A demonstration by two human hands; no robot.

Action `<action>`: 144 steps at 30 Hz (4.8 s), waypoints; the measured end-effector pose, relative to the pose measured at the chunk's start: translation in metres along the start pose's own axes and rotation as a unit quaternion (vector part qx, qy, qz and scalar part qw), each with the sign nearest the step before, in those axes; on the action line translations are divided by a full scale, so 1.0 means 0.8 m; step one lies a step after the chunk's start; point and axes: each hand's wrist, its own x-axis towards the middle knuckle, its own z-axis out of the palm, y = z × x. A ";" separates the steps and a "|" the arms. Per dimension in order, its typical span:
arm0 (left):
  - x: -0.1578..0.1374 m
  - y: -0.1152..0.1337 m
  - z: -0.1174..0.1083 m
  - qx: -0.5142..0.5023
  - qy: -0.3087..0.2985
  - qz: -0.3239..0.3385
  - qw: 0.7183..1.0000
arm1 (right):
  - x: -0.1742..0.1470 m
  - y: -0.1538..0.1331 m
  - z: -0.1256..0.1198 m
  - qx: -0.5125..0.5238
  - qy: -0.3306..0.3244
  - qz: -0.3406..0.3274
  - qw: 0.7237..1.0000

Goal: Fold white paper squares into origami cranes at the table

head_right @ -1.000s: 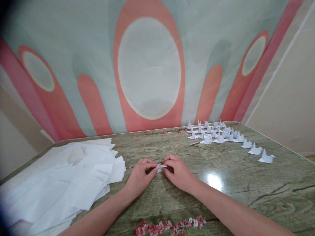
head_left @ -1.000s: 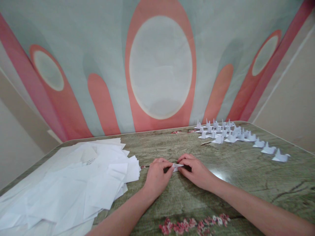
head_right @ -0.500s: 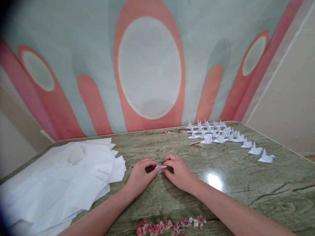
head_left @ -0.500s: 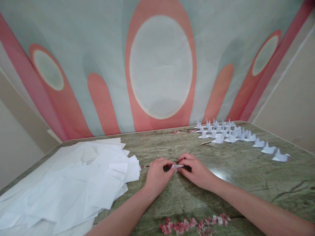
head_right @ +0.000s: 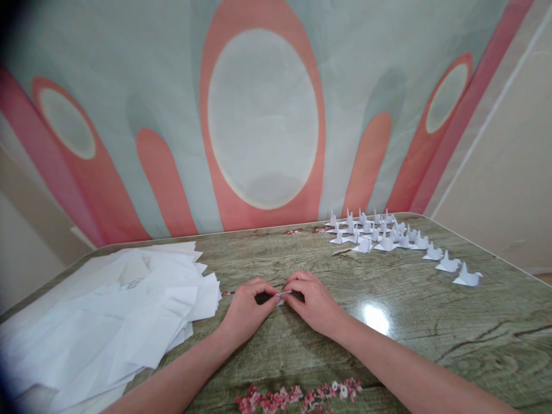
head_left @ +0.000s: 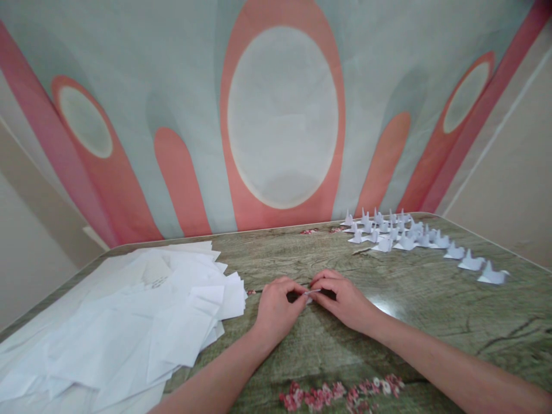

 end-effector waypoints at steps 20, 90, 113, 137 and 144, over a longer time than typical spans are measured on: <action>-0.019 0.025 -0.012 0.337 -0.099 0.149 0.924 | -0.001 0.010 -0.004 -0.061 0.010 -0.026 0.998; -0.007 0.002 -0.005 -0.093 -0.023 -0.009 0.995 | -0.011 -0.015 -0.010 -0.029 0.047 -0.088 0.995; -0.007 -0.001 -0.005 -0.130 -0.043 0.052 0.989 | -0.012 -0.008 -0.016 -0.065 0.038 -0.140 0.987; -0.010 0.013 -0.004 -0.245 -0.106 -0.077 0.961 | -0.016 -0.032 -0.011 0.077 0.046 0.014 0.996; -0.012 0.009 0.002 -0.349 -0.096 -0.104 0.926 | -0.015 -0.028 -0.011 0.105 0.048 0.013 0.993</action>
